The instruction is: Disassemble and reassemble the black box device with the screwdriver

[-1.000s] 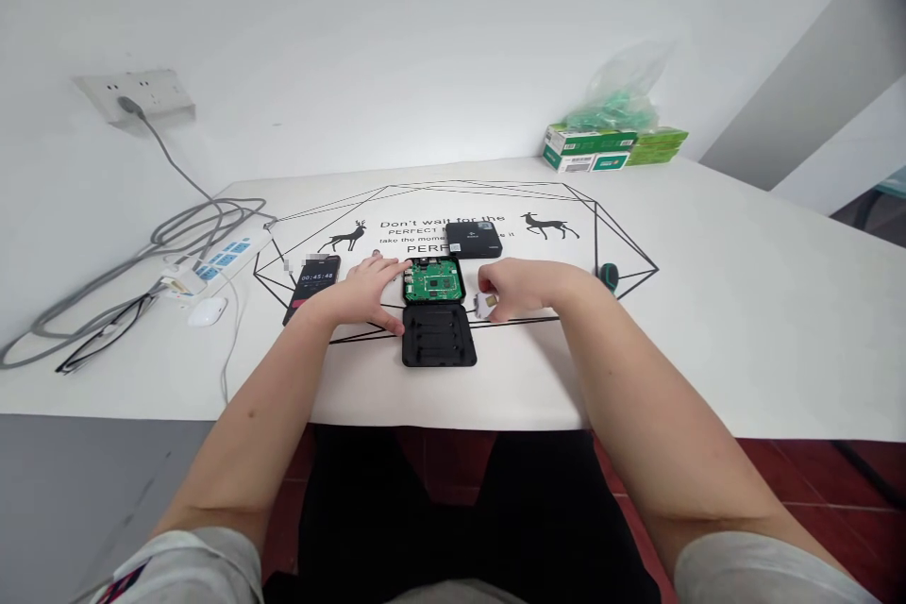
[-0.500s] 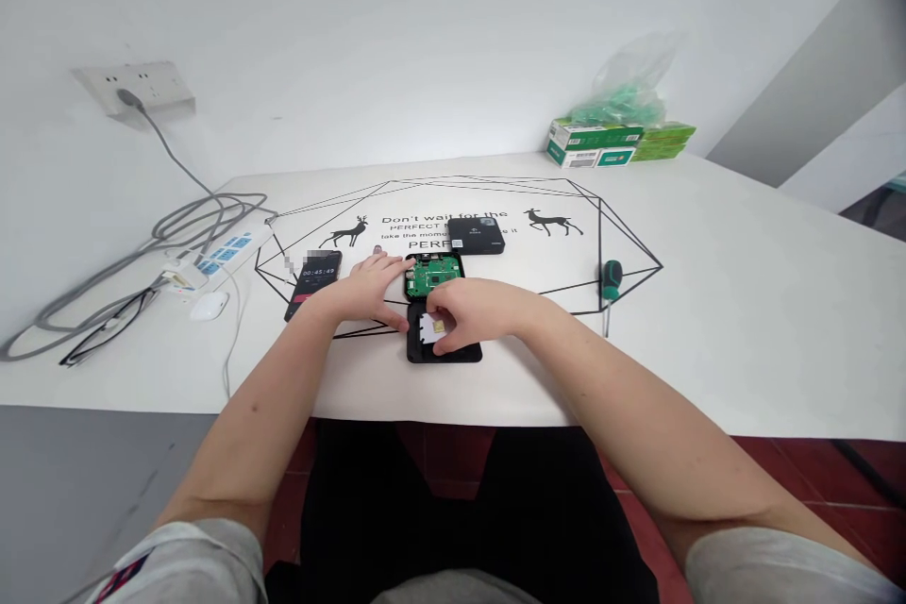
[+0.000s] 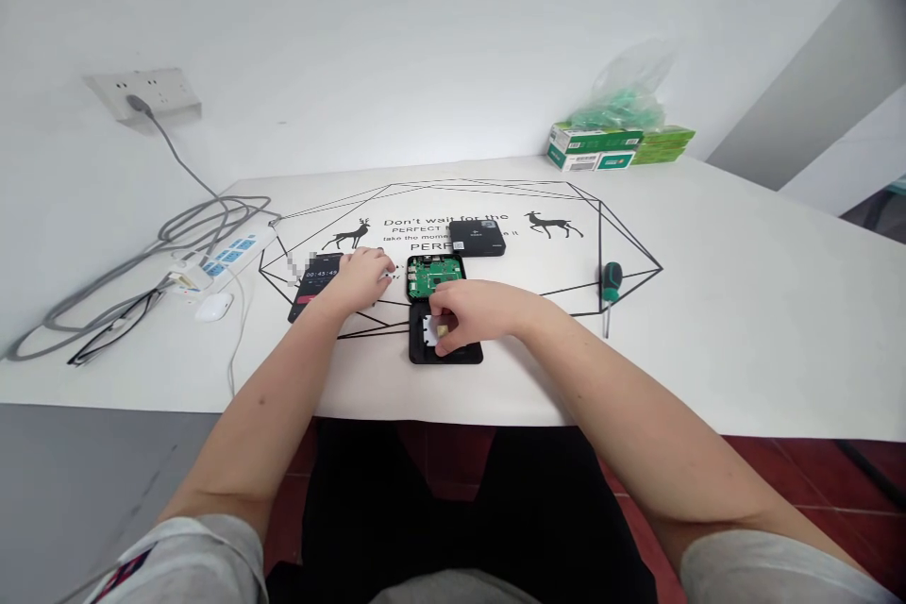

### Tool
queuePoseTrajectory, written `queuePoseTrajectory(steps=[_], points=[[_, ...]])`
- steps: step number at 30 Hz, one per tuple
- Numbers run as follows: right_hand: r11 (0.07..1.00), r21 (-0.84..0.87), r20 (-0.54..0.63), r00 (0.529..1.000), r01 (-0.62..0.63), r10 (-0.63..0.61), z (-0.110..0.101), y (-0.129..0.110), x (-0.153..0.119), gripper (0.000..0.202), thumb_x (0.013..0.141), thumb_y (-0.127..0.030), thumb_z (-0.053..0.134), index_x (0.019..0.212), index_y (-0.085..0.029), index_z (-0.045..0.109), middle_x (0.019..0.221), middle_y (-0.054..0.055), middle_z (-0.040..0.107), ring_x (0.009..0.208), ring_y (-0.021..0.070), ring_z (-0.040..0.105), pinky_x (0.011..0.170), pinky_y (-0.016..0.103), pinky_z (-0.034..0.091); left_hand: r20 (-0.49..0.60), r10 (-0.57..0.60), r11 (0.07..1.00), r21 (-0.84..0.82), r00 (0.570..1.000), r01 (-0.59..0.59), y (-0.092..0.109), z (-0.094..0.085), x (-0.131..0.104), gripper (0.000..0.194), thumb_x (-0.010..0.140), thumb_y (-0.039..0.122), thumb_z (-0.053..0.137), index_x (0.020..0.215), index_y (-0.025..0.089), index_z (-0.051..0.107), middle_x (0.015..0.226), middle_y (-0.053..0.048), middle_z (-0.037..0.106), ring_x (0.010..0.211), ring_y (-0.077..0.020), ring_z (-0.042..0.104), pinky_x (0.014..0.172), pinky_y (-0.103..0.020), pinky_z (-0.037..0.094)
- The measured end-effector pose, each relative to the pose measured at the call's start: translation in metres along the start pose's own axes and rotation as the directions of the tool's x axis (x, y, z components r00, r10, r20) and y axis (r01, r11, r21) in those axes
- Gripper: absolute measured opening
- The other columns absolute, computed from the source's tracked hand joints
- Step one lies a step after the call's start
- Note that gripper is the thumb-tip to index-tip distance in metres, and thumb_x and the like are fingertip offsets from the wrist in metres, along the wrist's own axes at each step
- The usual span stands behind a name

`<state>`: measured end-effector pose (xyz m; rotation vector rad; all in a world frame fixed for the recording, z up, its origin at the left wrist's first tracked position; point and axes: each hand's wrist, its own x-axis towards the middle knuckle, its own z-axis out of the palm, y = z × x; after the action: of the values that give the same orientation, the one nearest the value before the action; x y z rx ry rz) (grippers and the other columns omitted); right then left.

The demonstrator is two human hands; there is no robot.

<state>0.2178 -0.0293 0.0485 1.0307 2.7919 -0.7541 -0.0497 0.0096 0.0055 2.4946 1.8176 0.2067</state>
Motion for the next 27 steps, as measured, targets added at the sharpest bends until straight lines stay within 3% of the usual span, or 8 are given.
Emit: queuePoseTrajectory(steps=[15, 27], points=[[0.998, -0.06, -0.022, 1.0, -0.017, 0.016, -0.001, -0.005, -0.003, 0.037, 0.08, -0.051, 0.083, 0.081, -0.022, 0.061, 0.101, 0.004, 0.07, 0.081, 0.0191, 0.062, 0.068, 0.033, 0.039, -0.042, 0.023, 0.999, 0.042, 0.999, -0.021, 0.009, 0.005, 0.01, 0.027, 0.103, 0.03, 0.06, 0.106, 0.026, 0.087, 0.129, -0.013, 0.079, 0.133, -0.0404, 0.06, 0.112, -0.06, 0.047], [0.995, -0.093, -0.013, 0.999, -0.032, 0.031, -0.001, -0.01, -0.002, 0.04, 0.081, -0.053, 0.082, 0.077, -0.023, 0.055, 0.1, 0.007, 0.072, 0.08, 0.0209, 0.062, 0.065, 0.034, 0.038, -0.101, 0.004, 1.0, 0.004, 0.995, -0.003, 0.01, 0.006, 0.01, 0.023, 0.104, 0.025, 0.056, 0.105, 0.022, 0.079, 0.125, -0.016, 0.077, 0.132, -0.0399, 0.059, 0.112, -0.06, 0.046]])
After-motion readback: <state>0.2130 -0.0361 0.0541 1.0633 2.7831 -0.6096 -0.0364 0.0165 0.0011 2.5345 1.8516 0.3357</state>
